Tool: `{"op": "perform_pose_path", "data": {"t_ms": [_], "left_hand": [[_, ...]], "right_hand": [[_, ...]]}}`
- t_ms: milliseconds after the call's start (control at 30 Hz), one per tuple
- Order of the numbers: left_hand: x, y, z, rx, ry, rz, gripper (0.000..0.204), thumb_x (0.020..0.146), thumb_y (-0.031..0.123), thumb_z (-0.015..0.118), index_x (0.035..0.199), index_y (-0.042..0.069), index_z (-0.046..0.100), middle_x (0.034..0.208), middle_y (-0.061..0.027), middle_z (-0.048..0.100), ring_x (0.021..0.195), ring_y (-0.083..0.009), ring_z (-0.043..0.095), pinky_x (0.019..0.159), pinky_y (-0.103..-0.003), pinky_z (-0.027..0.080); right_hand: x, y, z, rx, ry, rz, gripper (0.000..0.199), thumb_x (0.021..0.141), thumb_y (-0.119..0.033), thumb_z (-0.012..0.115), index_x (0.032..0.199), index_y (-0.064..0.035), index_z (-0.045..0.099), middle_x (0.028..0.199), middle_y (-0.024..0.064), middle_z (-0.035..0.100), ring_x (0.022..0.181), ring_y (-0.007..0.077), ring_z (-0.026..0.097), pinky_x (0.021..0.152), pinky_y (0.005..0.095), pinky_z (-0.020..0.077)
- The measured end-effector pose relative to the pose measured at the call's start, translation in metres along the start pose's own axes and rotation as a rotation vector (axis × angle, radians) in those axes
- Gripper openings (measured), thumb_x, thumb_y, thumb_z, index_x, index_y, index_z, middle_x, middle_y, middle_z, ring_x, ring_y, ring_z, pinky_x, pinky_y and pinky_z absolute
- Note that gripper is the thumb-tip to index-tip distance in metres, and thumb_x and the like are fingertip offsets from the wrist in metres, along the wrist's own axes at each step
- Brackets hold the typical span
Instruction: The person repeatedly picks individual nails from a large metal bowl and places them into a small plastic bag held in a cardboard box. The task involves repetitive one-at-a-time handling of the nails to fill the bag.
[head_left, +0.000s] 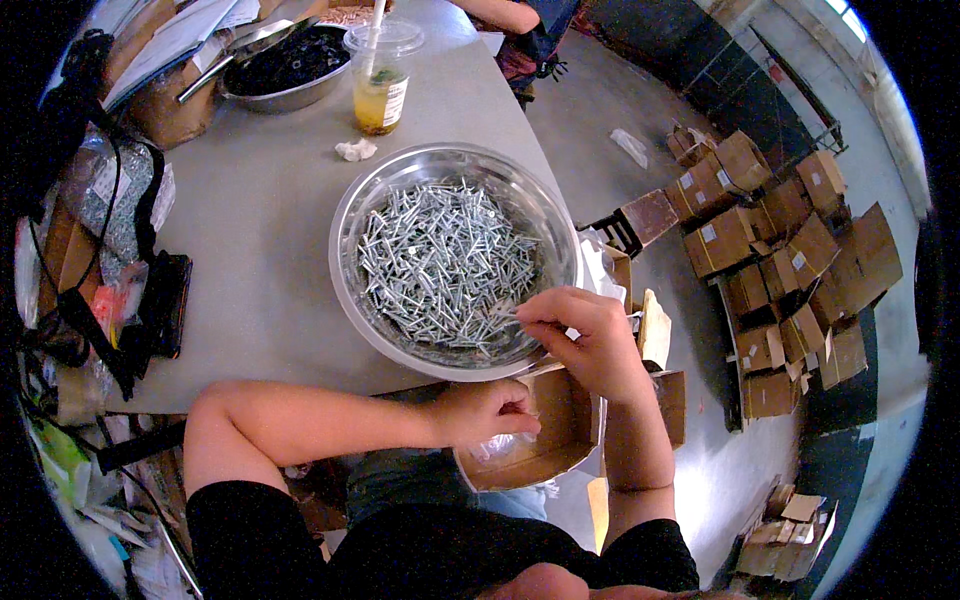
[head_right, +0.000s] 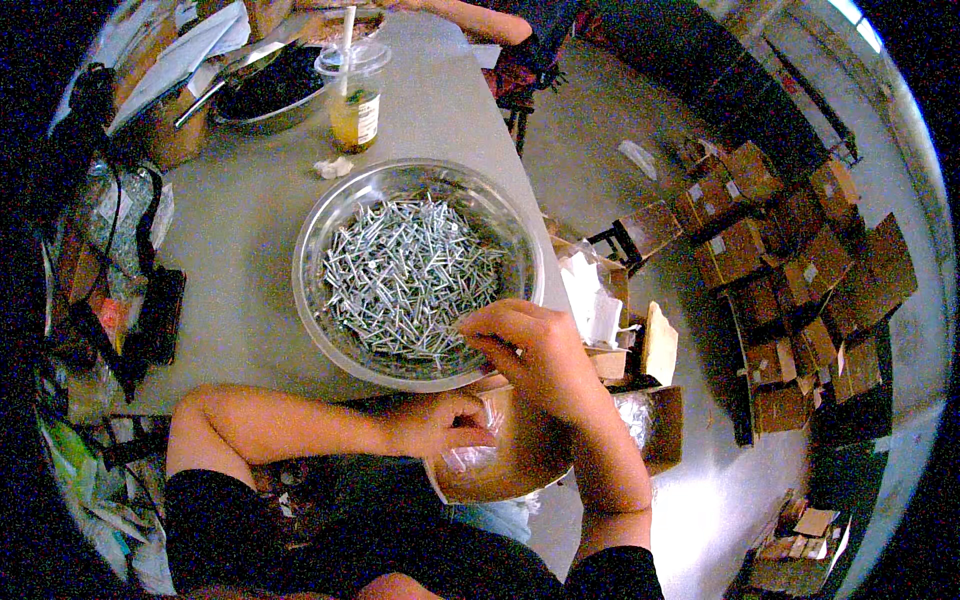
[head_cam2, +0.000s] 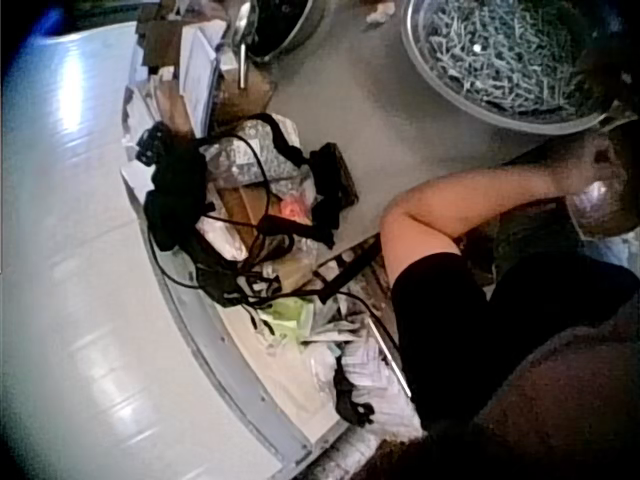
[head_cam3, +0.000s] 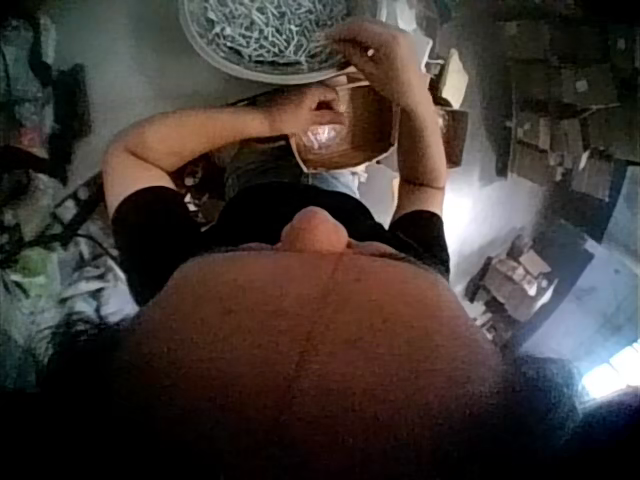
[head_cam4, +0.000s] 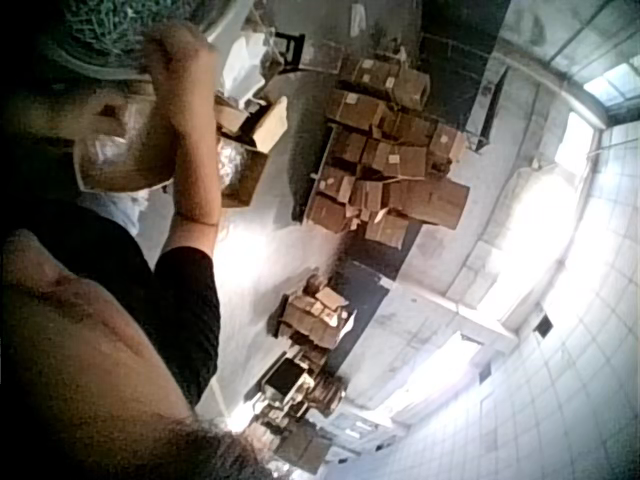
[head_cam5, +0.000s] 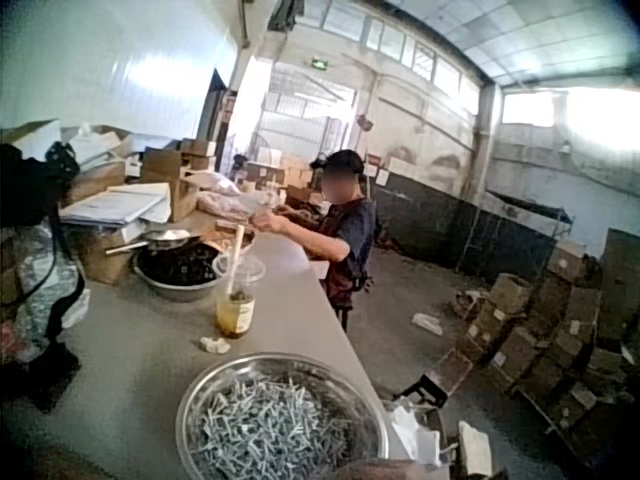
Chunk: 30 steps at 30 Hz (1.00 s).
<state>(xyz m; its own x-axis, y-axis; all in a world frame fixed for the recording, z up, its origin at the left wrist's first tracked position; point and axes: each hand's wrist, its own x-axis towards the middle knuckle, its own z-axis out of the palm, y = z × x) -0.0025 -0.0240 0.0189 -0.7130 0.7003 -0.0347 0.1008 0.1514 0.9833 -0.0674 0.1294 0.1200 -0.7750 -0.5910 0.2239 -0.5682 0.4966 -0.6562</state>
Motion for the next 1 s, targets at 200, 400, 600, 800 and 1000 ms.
{"op": "perform_pose_path", "data": {"t_ms": [200, 400, 600, 800, 1000], "left_hand": [[0.009, -0.031, 0.015, 0.064, 0.208, 0.420, 0.018, 0.084, 0.023, 0.066, 0.086, 0.005, 0.068, 0.075, -0.0078, 0.064, 0.067, -0.0200, 0.060, 0.065, -0.033, 0.047], [0.002, 0.000, -0.002, 0.121, -0.113, 0.019, 0.019, 0.085, 0.021, 0.065, 0.089, 0.004, 0.068, 0.087, -0.0102, 0.066, 0.075, -0.0200, 0.062, 0.071, -0.031, 0.048], [0.004, -0.018, 0.007, 0.011, 0.053, 0.150, 0.025, 0.085, 0.028, 0.067, 0.091, 0.003, 0.068, 0.090, -0.0100, 0.065, 0.087, -0.0228, 0.061, 0.080, -0.035, 0.050], [0.006, -0.025, 0.009, -0.107, 0.042, 0.285, 0.023, 0.082, 0.019, 0.072, 0.081, 0.002, 0.058, 0.086, -0.0062, 0.059, 0.079, -0.0161, 0.057, 0.072, -0.030, 0.047], [0.004, -0.005, 0.003, -0.064, -0.006, 0.146, 0.033, 0.080, 0.027, 0.074, 0.085, 0.003, 0.052, 0.082, -0.0084, 0.059, 0.077, -0.0186, 0.057, 0.067, -0.032, 0.045]], "right_hand": [[-0.004, -0.001, 0.002, 0.010, 0.054, 0.027, 0.018, 0.075, 0.004, 0.070, 0.092, 0.0004, 0.068, 0.091, 0.0115, 0.069, 0.080, 0.0193, 0.067, 0.070, 0.0290, 0.0533], [-0.006, -0.004, 0.004, -0.034, 0.138, 0.064, 0.017, 0.072, -0.001, 0.074, 0.087, -0.0016, 0.068, 0.084, 0.0093, 0.069, 0.075, 0.0187, 0.067, 0.066, 0.0282, 0.0526], [-0.019, 0.001, 0.002, -0.066, 0.220, 0.001, 0.017, 0.069, 0.001, 0.075, 0.085, -0.0026, 0.069, 0.083, 0.0087, 0.069, 0.075, 0.0192, 0.067, 0.065, 0.0281, 0.0519], [-0.065, 0.001, 0.003, 0.269, 0.166, 0.076, 0.020, 0.067, 0.006, 0.075, 0.085, 0.0010, 0.067, 0.085, 0.0104, 0.069, 0.078, 0.0197, 0.065, 0.071, 0.0283, 0.0508], [-0.103, 0.009, 0.018, 0.432, 0.098, 0.207, 0.017, 0.072, 0.004, 0.073, 0.087, 0.0009, 0.066, 0.087, 0.0106, 0.068, 0.081, 0.0201, 0.066, 0.071, 0.0289, 0.0522]]}}
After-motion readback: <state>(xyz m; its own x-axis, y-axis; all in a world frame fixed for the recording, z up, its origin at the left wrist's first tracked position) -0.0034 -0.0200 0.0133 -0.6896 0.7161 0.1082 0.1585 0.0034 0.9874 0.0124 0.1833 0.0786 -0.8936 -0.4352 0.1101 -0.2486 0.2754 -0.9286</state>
